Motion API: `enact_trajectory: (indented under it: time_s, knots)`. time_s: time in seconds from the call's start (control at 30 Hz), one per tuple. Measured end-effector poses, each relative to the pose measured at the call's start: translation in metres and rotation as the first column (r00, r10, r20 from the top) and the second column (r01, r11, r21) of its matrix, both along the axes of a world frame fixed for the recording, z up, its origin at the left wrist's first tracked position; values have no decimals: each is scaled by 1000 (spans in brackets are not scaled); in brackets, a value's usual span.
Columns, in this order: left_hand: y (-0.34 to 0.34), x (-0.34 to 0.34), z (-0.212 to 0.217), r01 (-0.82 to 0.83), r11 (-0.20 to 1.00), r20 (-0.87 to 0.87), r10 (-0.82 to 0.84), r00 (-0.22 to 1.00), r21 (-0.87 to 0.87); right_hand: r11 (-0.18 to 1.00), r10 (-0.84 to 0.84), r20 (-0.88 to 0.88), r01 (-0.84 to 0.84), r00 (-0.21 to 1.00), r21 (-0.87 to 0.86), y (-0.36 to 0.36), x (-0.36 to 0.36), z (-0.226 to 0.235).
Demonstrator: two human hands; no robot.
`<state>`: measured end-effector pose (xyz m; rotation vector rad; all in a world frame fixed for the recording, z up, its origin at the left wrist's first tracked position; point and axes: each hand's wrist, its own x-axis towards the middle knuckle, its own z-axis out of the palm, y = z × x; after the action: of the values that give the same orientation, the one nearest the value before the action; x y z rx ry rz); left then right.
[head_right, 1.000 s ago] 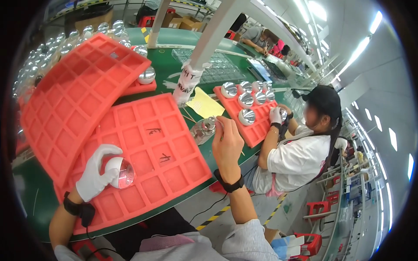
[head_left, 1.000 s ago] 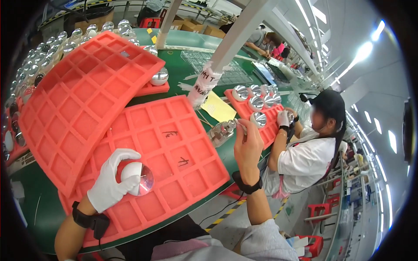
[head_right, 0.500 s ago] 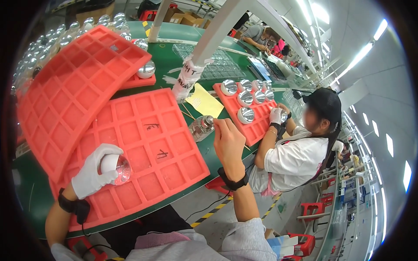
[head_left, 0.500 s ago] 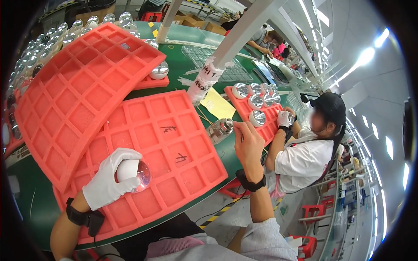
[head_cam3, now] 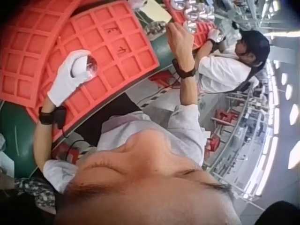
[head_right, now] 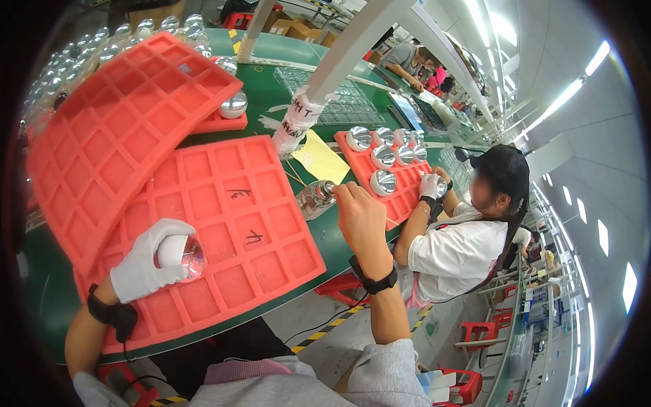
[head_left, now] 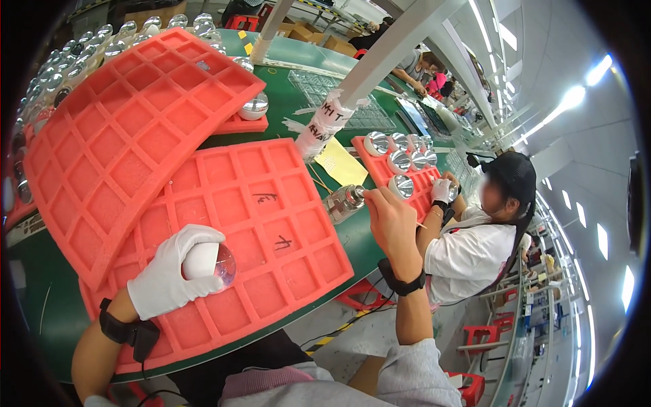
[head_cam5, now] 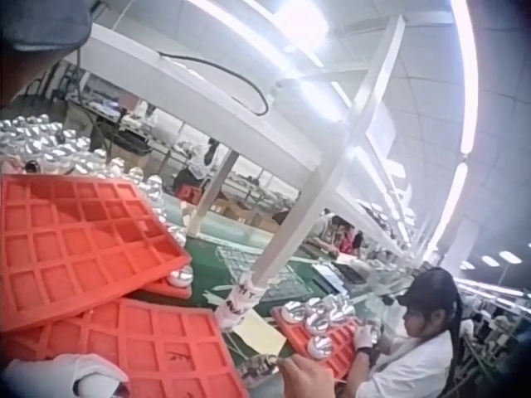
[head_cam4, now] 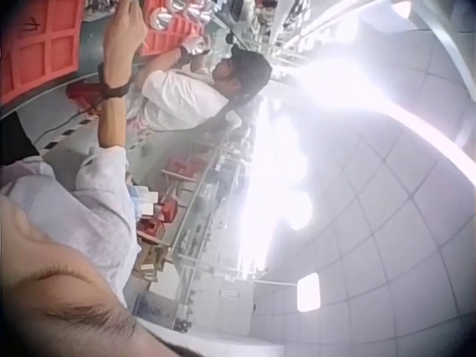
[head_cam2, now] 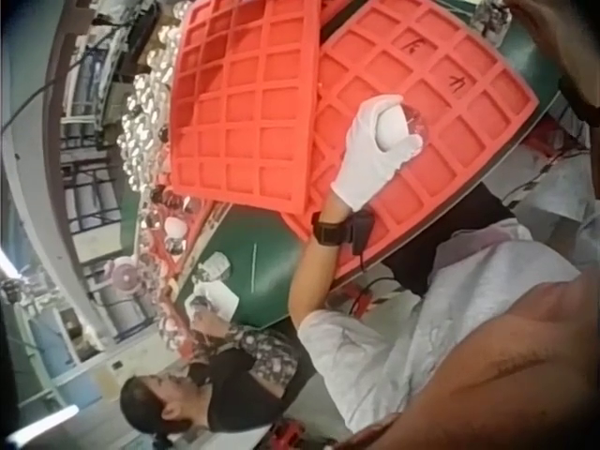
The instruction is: The person wipes a spherical object with a cloth, uses a wooden stick to apply a substance to its seam, and then wipes it again before placing it into a red tray.
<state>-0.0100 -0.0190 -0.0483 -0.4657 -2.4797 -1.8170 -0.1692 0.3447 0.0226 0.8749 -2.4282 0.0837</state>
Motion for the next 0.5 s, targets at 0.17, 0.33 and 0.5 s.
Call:
enact_trajectory:
  time_s: [0.17, 0.33, 0.5]
  knots:
    - [-1, 1, 3, -3, 1000, 43, 4, 999, -18, 996, 8, 39, -11, 999, 91, 2, -2, 8]
    - [0, 3, 0, -6, 999, 17, 7, 1000, -49, 985, 3, 64, -14, 998, 170, 0, -2, 12]
    - [-1, 3, 3, 9, 996, 2, -8, 1000, -86, 981, 16, 79, -31, 997, 191, -2, -2, 15]
